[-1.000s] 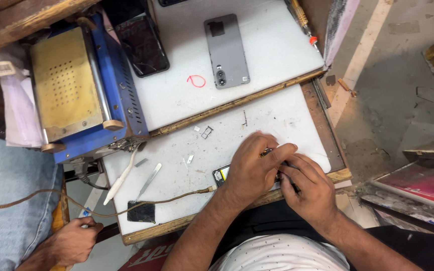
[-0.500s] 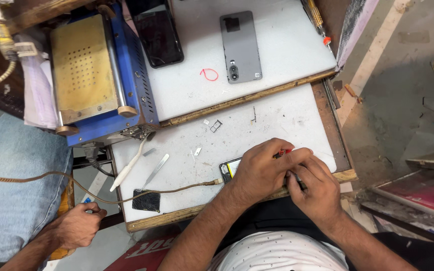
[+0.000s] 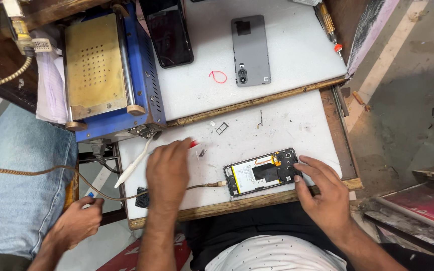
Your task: The person repairs a disassembled smartphone on a workbench, using a red-handled screwdriver to work on the internal components and prying at parts by hand. They lift the phone to view its screen, set it back down, and continue working on the internals with the screwdriver and their fingers.
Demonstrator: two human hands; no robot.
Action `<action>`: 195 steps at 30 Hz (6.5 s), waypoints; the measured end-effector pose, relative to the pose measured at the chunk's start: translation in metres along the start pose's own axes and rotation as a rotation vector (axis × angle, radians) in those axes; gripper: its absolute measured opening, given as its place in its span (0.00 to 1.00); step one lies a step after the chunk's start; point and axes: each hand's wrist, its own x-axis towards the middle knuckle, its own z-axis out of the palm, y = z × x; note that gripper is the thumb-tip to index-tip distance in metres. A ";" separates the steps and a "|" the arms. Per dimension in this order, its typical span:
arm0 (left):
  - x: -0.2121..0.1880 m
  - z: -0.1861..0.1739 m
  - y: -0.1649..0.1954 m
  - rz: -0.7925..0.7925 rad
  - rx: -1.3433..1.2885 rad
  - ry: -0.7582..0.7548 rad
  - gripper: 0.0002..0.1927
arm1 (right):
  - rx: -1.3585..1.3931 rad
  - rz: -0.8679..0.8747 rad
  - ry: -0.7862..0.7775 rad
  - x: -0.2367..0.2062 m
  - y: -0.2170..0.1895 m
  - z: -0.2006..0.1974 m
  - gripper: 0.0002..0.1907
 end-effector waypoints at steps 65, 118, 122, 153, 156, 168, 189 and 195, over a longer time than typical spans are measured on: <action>0.021 -0.013 0.070 0.181 -0.829 -0.606 0.19 | 0.366 -0.127 -0.368 0.048 0.027 0.000 0.14; -0.039 0.028 0.103 0.277 -0.435 -0.208 0.13 | -0.022 -0.282 -0.368 0.033 0.021 -0.004 0.20; -0.037 0.020 0.096 0.284 -0.433 -0.228 0.12 | -0.100 -0.242 -0.413 0.039 0.015 -0.003 0.34; 0.022 0.050 0.025 -0.169 -0.701 0.087 0.41 | 0.048 -0.165 -0.225 0.034 0.023 -0.003 0.30; 0.017 0.052 0.024 -0.161 -0.730 0.037 0.40 | 0.050 -0.161 -0.205 0.033 0.023 -0.003 0.28; 0.013 0.055 0.026 -0.149 -0.726 -0.019 0.39 | 0.031 -0.168 -0.183 0.032 0.027 -0.002 0.24; 0.006 0.034 0.034 -0.366 -0.917 0.059 0.38 | 0.053 -0.124 -0.135 0.028 0.027 -0.004 0.13; 0.015 0.049 0.029 -0.326 -0.848 0.122 0.37 | 0.027 -0.145 -0.138 0.027 0.030 -0.002 0.13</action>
